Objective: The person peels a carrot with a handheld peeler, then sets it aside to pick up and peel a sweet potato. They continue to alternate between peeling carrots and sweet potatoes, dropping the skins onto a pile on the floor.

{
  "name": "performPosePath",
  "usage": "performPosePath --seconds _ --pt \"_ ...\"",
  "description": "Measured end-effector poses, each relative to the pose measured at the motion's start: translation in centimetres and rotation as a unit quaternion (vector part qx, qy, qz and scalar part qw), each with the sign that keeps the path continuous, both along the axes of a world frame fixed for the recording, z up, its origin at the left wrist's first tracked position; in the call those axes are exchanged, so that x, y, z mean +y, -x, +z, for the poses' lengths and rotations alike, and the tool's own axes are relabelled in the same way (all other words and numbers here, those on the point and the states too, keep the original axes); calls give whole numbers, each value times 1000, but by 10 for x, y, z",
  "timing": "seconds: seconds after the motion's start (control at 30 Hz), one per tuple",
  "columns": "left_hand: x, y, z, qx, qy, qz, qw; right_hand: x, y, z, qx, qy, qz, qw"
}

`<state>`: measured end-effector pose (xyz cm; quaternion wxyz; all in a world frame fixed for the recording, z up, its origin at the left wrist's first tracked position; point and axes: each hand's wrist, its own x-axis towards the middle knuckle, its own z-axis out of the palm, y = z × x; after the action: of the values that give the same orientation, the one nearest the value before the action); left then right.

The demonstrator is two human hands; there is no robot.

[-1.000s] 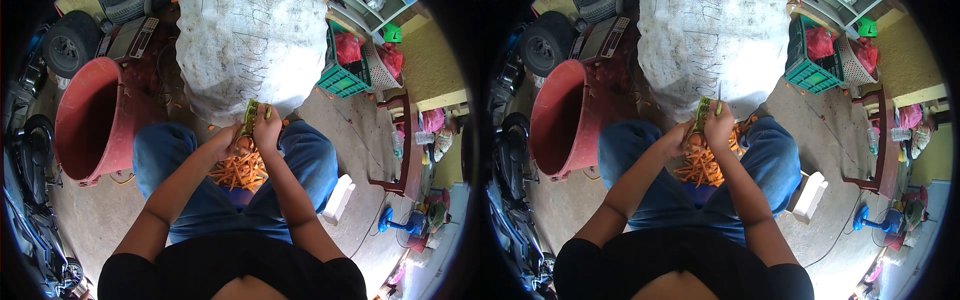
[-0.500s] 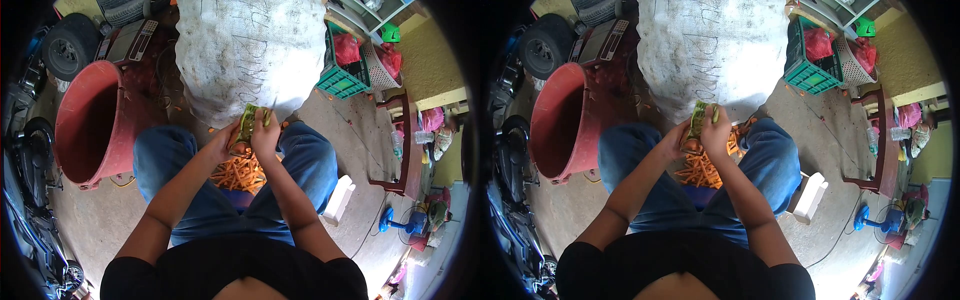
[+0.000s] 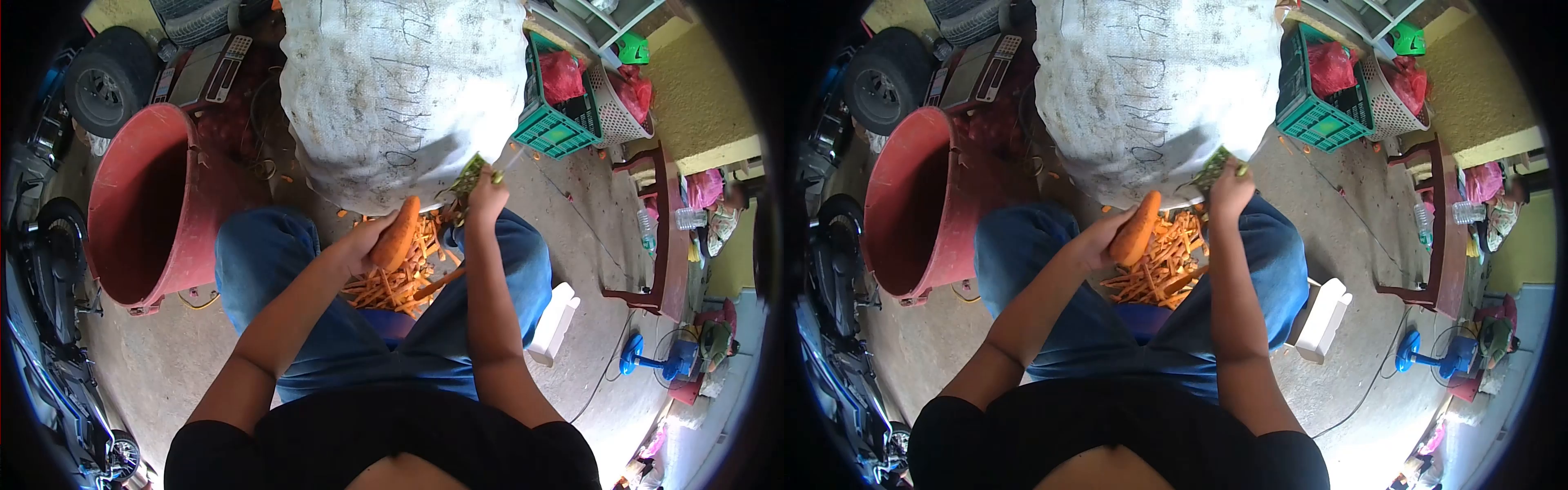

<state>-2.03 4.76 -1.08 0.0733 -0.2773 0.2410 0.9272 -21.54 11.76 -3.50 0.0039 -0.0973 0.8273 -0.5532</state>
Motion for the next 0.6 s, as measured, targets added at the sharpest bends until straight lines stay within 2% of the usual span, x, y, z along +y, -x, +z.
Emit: performPosePath --seconds 0.03,0.1,0.17,0.23,0.3,0.37,0.43,0.47,0.5,0.53,0.6 --pt "-3 2 -5 0 0 3 1000 -4 -10 -4 -26 41 32 998" --pt "-6 4 -20 3 -26 44 999 -8 -48 26 -86 132 118 980" --pt "-6 5 -23 30 -52 60 996 -10 -70 24 -39 123 186 974" --pt "-5 5 -26 57 -79 78 992 -11 -95 33 53 73 197 976" --pt "-4 4 -30 11 -84 112 990 -11 -98 27 40 89 213 972" --pt "-4 4 -24 4 -57 84 995 -13 -95 27 107 41 181 977" --pt "-3 1 -16 -2 -29 58 998 -13 -72 15 134 39 150 979" --pt "1 -2 -12 11 -37 13 999 -12 -51 6 162 35 118 979" --pt "5 -5 -5 24 -46 -33 998 -12 -24 -2 55 45 55 996" --pt "7 -11 19 37 -3 -92 995 -11 -12 15 82 -9 0 997" --pt "7 -9 12 67 -34 -84 994 -6 18 -8 78 -39 -52 995"
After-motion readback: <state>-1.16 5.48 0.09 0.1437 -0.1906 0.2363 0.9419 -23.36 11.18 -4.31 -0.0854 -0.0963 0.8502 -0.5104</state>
